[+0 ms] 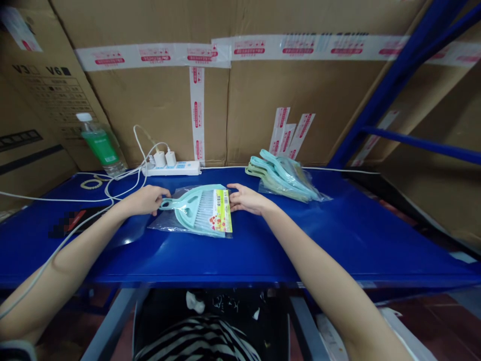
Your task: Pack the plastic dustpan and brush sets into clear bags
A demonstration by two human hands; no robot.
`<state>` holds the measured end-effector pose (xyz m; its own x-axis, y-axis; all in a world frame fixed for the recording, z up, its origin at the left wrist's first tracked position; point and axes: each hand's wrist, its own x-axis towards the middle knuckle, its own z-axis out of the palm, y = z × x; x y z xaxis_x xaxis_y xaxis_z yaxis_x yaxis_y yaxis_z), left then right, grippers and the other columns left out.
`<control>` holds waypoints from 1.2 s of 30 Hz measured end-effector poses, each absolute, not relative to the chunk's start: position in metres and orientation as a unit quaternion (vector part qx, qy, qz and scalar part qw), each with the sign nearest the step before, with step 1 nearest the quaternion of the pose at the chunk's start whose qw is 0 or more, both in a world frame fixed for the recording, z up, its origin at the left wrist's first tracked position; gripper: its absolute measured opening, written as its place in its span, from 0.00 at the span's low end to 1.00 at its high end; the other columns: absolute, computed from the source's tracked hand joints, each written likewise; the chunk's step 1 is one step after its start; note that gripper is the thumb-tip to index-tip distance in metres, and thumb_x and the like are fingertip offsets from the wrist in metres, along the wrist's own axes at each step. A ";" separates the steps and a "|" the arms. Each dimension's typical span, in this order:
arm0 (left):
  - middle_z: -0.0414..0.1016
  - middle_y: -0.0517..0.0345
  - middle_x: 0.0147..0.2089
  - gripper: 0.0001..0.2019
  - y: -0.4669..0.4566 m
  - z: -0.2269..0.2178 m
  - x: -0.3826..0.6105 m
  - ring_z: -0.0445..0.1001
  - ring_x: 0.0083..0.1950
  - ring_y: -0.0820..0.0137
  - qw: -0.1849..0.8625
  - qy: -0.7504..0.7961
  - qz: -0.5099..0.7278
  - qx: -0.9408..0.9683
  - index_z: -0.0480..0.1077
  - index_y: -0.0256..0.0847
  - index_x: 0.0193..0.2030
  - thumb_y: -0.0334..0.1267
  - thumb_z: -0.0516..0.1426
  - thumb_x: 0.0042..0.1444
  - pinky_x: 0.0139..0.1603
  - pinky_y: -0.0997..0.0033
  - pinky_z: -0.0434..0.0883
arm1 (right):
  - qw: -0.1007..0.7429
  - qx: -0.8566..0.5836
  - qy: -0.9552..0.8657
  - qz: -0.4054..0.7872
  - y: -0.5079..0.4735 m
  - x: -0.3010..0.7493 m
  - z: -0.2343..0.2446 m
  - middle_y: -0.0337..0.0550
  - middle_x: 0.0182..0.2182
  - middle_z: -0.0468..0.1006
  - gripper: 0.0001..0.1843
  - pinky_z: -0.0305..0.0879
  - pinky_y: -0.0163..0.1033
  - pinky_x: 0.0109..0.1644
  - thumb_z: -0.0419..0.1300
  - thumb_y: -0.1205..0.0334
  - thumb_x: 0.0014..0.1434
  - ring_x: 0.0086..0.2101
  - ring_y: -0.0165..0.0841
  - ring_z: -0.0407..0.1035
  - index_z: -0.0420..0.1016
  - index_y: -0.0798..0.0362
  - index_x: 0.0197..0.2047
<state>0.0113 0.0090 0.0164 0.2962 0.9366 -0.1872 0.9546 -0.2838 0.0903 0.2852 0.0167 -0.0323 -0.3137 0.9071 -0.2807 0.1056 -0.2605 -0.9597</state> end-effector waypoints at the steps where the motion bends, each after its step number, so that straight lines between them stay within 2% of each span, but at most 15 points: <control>1: 0.70 0.67 0.17 0.19 0.009 0.016 0.011 0.75 0.24 0.75 0.090 0.590 -0.048 0.801 0.73 0.39 0.39 0.22 0.46 0.47 0.31 0.81 0.66 | 0.322 -0.492 -0.516 0.623 0.016 0.285 -0.031 0.35 0.27 0.72 0.30 0.74 0.37 0.39 0.52 0.78 0.57 0.30 0.30 0.72 0.51 0.53 0.61; 4: 0.69 0.67 0.16 0.18 0.009 0.015 0.011 0.75 0.23 0.74 0.083 0.588 -0.045 0.803 0.73 0.39 0.38 0.22 0.46 0.47 0.30 0.80 0.66 | 0.310 -0.472 -0.547 0.619 0.015 0.288 -0.029 0.37 0.31 0.73 0.22 0.73 0.38 0.40 0.56 0.72 0.58 0.33 0.30 0.73 0.57 0.49 0.54; 7: 0.70 0.66 0.16 0.19 0.009 0.015 0.011 0.76 0.25 0.72 0.080 0.587 -0.050 0.804 0.73 0.39 0.39 0.21 0.46 0.47 0.32 0.79 0.66 | 0.273 -0.426 -0.609 0.611 0.015 0.290 -0.031 0.39 0.37 0.72 0.21 0.72 0.40 0.42 0.66 0.69 0.49 0.37 0.32 0.72 0.64 0.50 0.45; 10: 0.71 0.65 0.17 0.19 0.008 0.016 0.012 0.76 0.26 0.71 0.082 0.590 -0.054 0.802 0.73 0.39 0.40 0.21 0.46 0.47 0.34 0.78 0.67 | 0.251 -0.413 -0.646 0.591 0.015 0.288 -0.034 0.40 0.39 0.72 0.21 0.71 0.41 0.44 0.69 0.68 0.45 0.36 0.31 0.71 0.69 0.52 0.42; 12: 0.70 0.66 0.16 0.20 0.007 0.017 0.012 0.76 0.26 0.71 0.086 0.591 -0.054 0.800 0.73 0.39 0.40 0.21 0.46 0.47 0.36 0.77 0.67 | 0.252 -0.426 -0.654 0.573 0.015 0.285 -0.035 0.40 0.37 0.72 0.21 0.71 0.40 0.41 0.69 0.68 0.44 0.34 0.31 0.70 0.70 0.53 0.42; 18: 0.69 0.66 0.17 0.19 0.007 0.017 0.013 0.76 0.26 0.71 0.080 0.590 -0.060 0.801 0.73 0.39 0.40 0.21 0.46 0.48 0.35 0.77 0.66 | 0.267 -0.488 -0.646 0.523 0.011 0.272 -0.033 0.34 0.29 0.67 0.17 0.67 0.32 0.27 0.67 0.69 0.47 0.25 0.26 0.67 0.67 0.53 0.40; 21: 0.68 0.66 0.16 0.19 0.007 0.017 0.014 0.76 0.26 0.72 0.078 0.588 -0.065 0.802 0.73 0.39 0.39 0.21 0.45 0.48 0.33 0.77 0.66 | 0.268 -0.482 -0.650 0.523 0.009 0.272 -0.033 0.34 0.29 0.67 0.18 0.66 0.31 0.26 0.67 0.68 0.48 0.25 0.26 0.67 0.66 0.52 0.41; 27: 0.69 0.67 0.17 0.19 0.007 0.016 0.015 0.74 0.23 0.73 0.078 0.592 -0.065 0.800 0.72 0.39 0.38 0.21 0.45 0.47 0.32 0.78 0.66 | 0.268 -0.452 -0.675 0.518 0.009 0.273 -0.036 0.34 0.31 0.66 0.28 0.66 0.32 0.25 0.69 0.64 0.46 0.24 0.25 0.65 0.63 0.51 0.48; 29: 0.68 0.67 0.16 0.19 0.007 0.016 0.015 0.74 0.23 0.73 0.077 0.591 -0.064 0.800 0.72 0.39 0.39 0.21 0.46 0.46 0.32 0.78 0.66 | 0.270 -0.458 -0.674 0.514 0.009 0.273 -0.036 0.33 0.30 0.65 0.28 0.66 0.31 0.23 0.68 0.63 0.48 0.22 0.24 0.65 0.62 0.50 0.50; 33: 0.68 0.67 0.16 0.19 0.008 0.016 0.014 0.74 0.22 0.73 0.075 0.587 -0.053 0.804 0.72 0.39 0.39 0.22 0.46 0.45 0.30 0.79 0.65 | 0.281 -0.450 -0.646 0.549 0.012 0.279 -0.035 0.33 0.30 0.64 0.19 0.71 0.33 0.28 0.62 0.62 0.55 0.25 0.26 0.68 0.61 0.48 0.48; 36: 0.68 0.67 0.16 0.19 0.008 0.015 0.013 0.74 0.22 0.73 0.074 0.583 -0.052 0.807 0.72 0.39 0.39 0.22 0.46 0.46 0.30 0.79 0.65 | 0.288 -0.448 -0.605 0.592 0.014 0.284 -0.035 0.34 0.30 0.66 0.16 0.74 0.36 0.34 0.58 0.68 0.58 0.28 0.28 0.70 0.59 0.48 0.47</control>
